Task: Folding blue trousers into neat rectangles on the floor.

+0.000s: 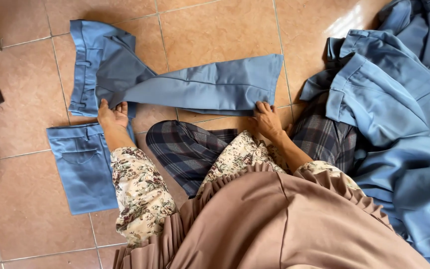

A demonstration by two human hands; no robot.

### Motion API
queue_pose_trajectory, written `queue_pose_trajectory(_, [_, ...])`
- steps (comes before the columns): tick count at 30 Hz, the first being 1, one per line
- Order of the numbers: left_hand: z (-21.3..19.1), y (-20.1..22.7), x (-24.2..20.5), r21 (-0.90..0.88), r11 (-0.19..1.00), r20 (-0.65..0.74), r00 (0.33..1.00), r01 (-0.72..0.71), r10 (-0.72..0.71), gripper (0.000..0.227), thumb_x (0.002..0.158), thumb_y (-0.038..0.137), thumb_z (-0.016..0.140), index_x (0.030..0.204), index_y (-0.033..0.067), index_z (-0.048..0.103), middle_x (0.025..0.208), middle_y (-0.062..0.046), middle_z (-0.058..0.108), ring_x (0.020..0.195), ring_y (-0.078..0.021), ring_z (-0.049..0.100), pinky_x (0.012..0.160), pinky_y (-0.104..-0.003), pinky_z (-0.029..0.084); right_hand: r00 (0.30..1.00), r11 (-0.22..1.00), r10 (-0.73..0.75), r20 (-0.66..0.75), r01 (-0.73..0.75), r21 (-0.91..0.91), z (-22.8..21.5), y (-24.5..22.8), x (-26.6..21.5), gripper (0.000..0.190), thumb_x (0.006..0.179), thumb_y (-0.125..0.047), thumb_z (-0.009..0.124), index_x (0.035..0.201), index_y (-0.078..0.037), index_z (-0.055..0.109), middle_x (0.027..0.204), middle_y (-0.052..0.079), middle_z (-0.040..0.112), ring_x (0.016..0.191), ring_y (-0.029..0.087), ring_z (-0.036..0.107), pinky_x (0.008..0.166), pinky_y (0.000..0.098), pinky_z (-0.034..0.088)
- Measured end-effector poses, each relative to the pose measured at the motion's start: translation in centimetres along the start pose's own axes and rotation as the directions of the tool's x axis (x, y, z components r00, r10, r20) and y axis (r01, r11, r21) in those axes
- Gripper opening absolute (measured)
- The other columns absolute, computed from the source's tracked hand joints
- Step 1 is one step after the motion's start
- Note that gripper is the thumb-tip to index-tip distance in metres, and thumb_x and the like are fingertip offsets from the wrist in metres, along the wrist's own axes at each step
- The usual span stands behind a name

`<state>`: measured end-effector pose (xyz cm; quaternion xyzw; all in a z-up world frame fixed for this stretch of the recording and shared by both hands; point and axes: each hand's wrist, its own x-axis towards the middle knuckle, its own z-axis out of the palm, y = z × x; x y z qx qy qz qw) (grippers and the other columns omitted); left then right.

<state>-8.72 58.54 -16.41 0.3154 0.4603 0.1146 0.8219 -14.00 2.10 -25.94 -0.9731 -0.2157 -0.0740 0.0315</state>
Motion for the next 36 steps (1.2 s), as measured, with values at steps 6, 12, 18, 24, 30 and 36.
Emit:
queue_pose_trajectory(6, [-1.8, 2.9, 0.2, -0.045, 0.998, -0.009, 0.999, -0.037, 0.037, 0.042, 0.098, 0.041, 0.055, 0.121, 0.0084, 0.042, 0.109, -0.011, 0.046, 0.097, -0.0259, 0.066, 0.086, -0.035, 0.070, 0.927, 0.954, -0.300, -0.224, 0.292, -0.070, -0.9, 1.9, 1.1, 0.012, 0.089, -0.017, 0.057, 0.087, -0.015, 0.068, 0.110, 0.004, 0.056, 0.105, 0.022, 0.058, 0.091, 0.0401, 0.043])
queue_pose_trajectory(12, [-1.9, 3.5, -0.9, -0.023, 0.999, -0.019, 0.999, -0.039, 0.038, 0.042, 0.099, 0.043, 0.052, 0.119, 0.0078, 0.043, 0.104, -0.010, 0.047, 0.093, -0.0246, 0.066, 0.084, -0.033, 0.071, 0.946, 0.969, -0.025, -0.323, 0.102, 0.224, 1.6, 6.6, 3.0, 0.016, 0.080, -0.012, 0.068, 0.091, -0.023, 0.064, 0.090, 0.000, 0.058, 0.075, 0.023, 0.062, 0.076, 0.0378, 0.049])
queue_pose_trajectory(18, [-1.1, 2.9, 0.4, 0.077, 0.994, -0.032, 0.997, -0.072, 0.075, 0.047, 0.099, 0.044, 0.054, 0.126, 0.0064, 0.043, 0.108, -0.013, 0.055, 0.097, -0.0272, 0.073, 0.084, -0.036, 0.071, 0.944, 0.900, 0.135, -0.300, 0.010, 0.435, -20.4, 9.0, 7.0, 0.046, 0.095, 0.005, 0.062, 0.137, -0.011, 0.069, 0.102, 0.013, 0.067, 0.098, 0.039, 0.069, 0.087, 0.0449, 0.054])
queue_pose_trajectory(24, [3.0, 3.4, 2.4, 0.307, 0.949, 0.049, 0.997, -0.071, 0.058, 0.058, 0.099, 0.047, 0.056, 0.136, 0.0057, 0.039, 0.114, -0.015, 0.059, 0.103, -0.0286, 0.077, 0.088, -0.039, 0.070, 0.974, 0.926, 0.028, -0.225, 0.060, 0.372, -18.7, 15.3, 10.4, 0.030, 0.096, 0.007, 0.067, 0.115, -0.012, 0.080, 0.106, 0.015, 0.071, 0.105, 0.040, 0.068, 0.093, 0.0453, 0.055])
queue_pose_trajectory(30, [9.3, 7.8, -4.3, 0.023, 0.966, 0.103, 0.962, -0.257, 0.253, 0.045, 0.087, 0.031, 0.070, 0.119, 0.0002, 0.067, 0.114, -0.018, 0.074, 0.101, -0.0321, 0.075, 0.083, -0.043, 0.064, 0.878, 0.901, 0.020, -0.478, 0.192, 0.390, -29.1, 12.3, 12.1, 0.024, 0.096, 0.026, 0.068, 0.111, 0.012, 0.080, 0.113, 0.020, 0.065, 0.096, 0.030, 0.057, 0.086, 0.0385, 0.050])
queue_pose_trajectory(36, [-3.0, 0.4, 10.5, 0.356, 0.927, -0.109, 0.980, -0.120, 0.168, 0.075, 0.097, 0.054, 0.071, 0.147, 0.0161, 0.030, 0.140, -0.032, 0.047, 0.129, -0.0470, 0.059, 0.097, -0.050, 0.065, 0.927, 0.906, 0.087, -0.365, 0.078, 0.416, -14.3, 12.4, 4.8, 0.036, 0.101, 0.006, 0.057, 0.096, -0.019, 0.082, 0.102, 0.012, 0.070, 0.096, 0.035, 0.063, 0.090, 0.0424, 0.049])
